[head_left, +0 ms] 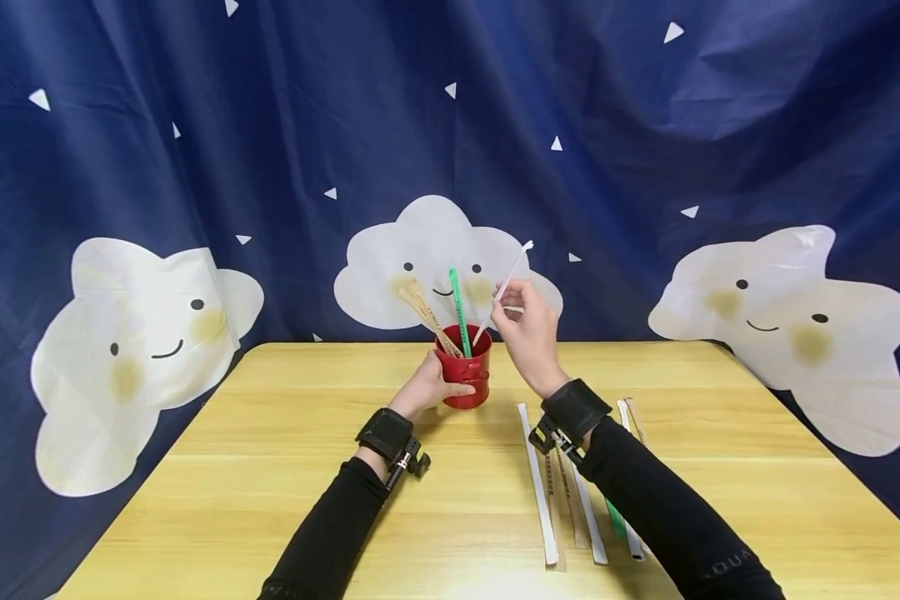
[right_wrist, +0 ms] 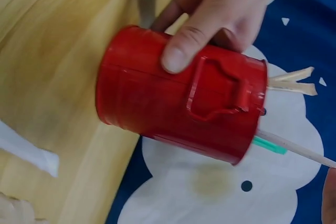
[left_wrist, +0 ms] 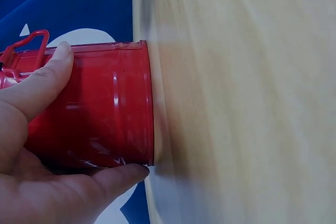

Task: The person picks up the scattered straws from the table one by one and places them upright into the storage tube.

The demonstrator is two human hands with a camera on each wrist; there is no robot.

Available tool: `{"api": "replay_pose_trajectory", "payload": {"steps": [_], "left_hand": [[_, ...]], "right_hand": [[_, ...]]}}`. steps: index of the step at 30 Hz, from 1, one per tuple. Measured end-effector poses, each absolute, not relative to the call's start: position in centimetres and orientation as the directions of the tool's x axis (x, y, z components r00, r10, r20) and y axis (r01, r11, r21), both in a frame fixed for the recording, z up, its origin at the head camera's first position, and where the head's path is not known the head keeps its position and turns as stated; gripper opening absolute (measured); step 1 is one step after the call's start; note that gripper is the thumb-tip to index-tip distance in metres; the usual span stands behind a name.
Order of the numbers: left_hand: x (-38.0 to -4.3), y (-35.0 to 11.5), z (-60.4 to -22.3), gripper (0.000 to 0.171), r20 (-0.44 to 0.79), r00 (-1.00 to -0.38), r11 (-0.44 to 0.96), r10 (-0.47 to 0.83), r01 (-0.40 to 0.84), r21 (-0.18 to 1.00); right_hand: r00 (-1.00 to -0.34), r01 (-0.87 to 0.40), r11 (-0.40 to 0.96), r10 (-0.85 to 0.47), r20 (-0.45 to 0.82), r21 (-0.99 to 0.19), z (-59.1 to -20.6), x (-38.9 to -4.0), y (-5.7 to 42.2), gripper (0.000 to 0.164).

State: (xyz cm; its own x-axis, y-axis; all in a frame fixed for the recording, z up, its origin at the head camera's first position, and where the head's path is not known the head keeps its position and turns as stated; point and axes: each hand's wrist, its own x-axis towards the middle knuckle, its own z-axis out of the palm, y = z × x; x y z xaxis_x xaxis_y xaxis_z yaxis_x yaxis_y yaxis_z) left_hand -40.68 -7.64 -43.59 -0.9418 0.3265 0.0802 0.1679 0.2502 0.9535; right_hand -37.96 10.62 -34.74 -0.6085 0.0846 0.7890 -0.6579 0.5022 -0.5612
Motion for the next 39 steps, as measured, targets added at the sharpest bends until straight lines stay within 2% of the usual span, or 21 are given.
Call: {"api": "replay_pose_trajectory", "payload": {"steps": [9, 17, 28, 39], "left_hand": [[-40.8, -7.6, -43.9, 0.082, 0.143, -0.921, 0.218, 0.363, 0.233, 0.948], [-40.9, -7.5, -44.0, 0.08, 0.166, -0.91, 0.211, 0.38, 0.26, 0.942], [-41.2, -7.4, -44.1, 0.081, 0.16, -0.915, 0.232, 0.371, 0.259, 0.938], [-40.9, -7.6, -43.7, 0.081, 0.15, -0.919, 0.233, 0.364, 0.245, 0.941]], "right_hand": [[-0.668, -0.643, 0.486, 0.025, 0.744, -0.593, -35.8, -38.5, 9.6, 0.02], [-0.688, -0.642, 0.524, -0.072, 0.722, -0.56, -36.3, -38.6, 9.1, 0.019], [-0.697, -0.628, 0.574, -0.114, 0.708, -0.526, -37.0, -39.0, 8.7, 0.017], [-0.747, -0.59, 0.611, -0.164, 0.644, -0.528, -36.9, -38.5, 8.9, 0.022]]}}
